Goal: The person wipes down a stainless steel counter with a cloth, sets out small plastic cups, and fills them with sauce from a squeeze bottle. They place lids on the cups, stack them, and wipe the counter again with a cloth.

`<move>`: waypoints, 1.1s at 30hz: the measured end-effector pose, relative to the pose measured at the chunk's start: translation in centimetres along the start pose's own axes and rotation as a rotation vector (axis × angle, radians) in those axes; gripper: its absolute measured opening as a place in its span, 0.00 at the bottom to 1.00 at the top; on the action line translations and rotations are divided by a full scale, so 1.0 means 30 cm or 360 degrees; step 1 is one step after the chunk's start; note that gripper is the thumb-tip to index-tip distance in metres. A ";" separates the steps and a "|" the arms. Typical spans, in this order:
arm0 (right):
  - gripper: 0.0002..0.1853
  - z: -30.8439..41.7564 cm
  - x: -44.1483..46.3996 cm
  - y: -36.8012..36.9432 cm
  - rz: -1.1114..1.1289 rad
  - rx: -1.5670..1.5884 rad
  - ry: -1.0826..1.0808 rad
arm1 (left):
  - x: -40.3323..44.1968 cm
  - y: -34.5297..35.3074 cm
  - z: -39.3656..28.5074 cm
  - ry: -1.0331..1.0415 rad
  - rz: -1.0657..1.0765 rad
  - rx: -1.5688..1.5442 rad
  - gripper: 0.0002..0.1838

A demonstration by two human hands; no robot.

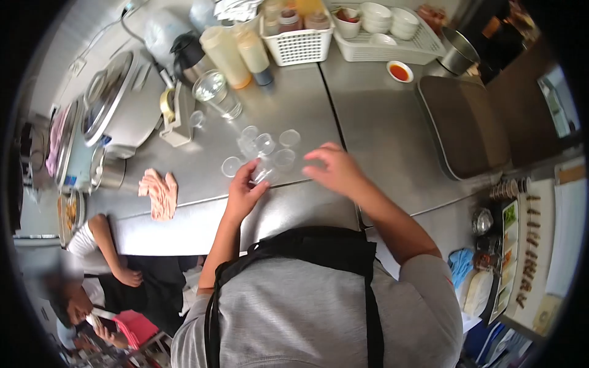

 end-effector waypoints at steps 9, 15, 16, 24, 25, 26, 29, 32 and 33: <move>0.08 0.072 0.047 0.361 0.0435 0.0145 -0.0119 | -0.081 -0.012 0.090 -0.0141 0.0042 0.0026 0.28; 0.08 0.079 0.043 0.383 0.0380 0.0175 -0.0002 | -0.122 -0.031 0.157 -0.0149 -0.0055 -0.0183 0.29; 0.08 0.081 0.046 0.382 0.0358 0.0205 0.0061 | -0.125 -0.048 0.173 -0.0208 -0.0099 -0.0250 0.30; 0.08 0.167 0.096 0.316 0.0221 -0.0377 -0.0208 | -0.119 -0.163 0.170 -0.0029 -0.0395 0.0184 0.29; 0.09 0.192 0.115 0.296 0.0216 -0.0468 -0.0253 | -0.119 -0.166 0.153 0.0095 -0.0474 0.0213 0.28; 0.10 0.211 0.152 0.264 0.0202 -0.0499 -0.0277 | -0.120 -0.162 0.147 0.0136 -0.0503 0.0267 0.28; 0.12 0.289 0.313 0.140 0.0113 -0.0634 -0.0381 | -0.133 -0.154 0.108 0.0228 -0.0525 0.0486 0.28; 0.14 0.373 0.536 -0.019 -0.0054 -0.1018 -0.0375 | -0.133 -0.155 0.066 0.0202 -0.0537 0.0627 0.27; 0.14 0.383 0.631 -0.077 -0.0139 -0.1053 -0.0337 | -0.137 -0.152 0.070 0.0197 -0.0533 0.0644 0.27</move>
Point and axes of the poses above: each hand's wrist, its own x-axis towards the middle knuckle, its own y-axis out of the palm, z = x × y, the point moved 9 cm from there along x, towards the middle knuckle, and after that the axes turned 8 degrees about y, right-handed, at the moved point
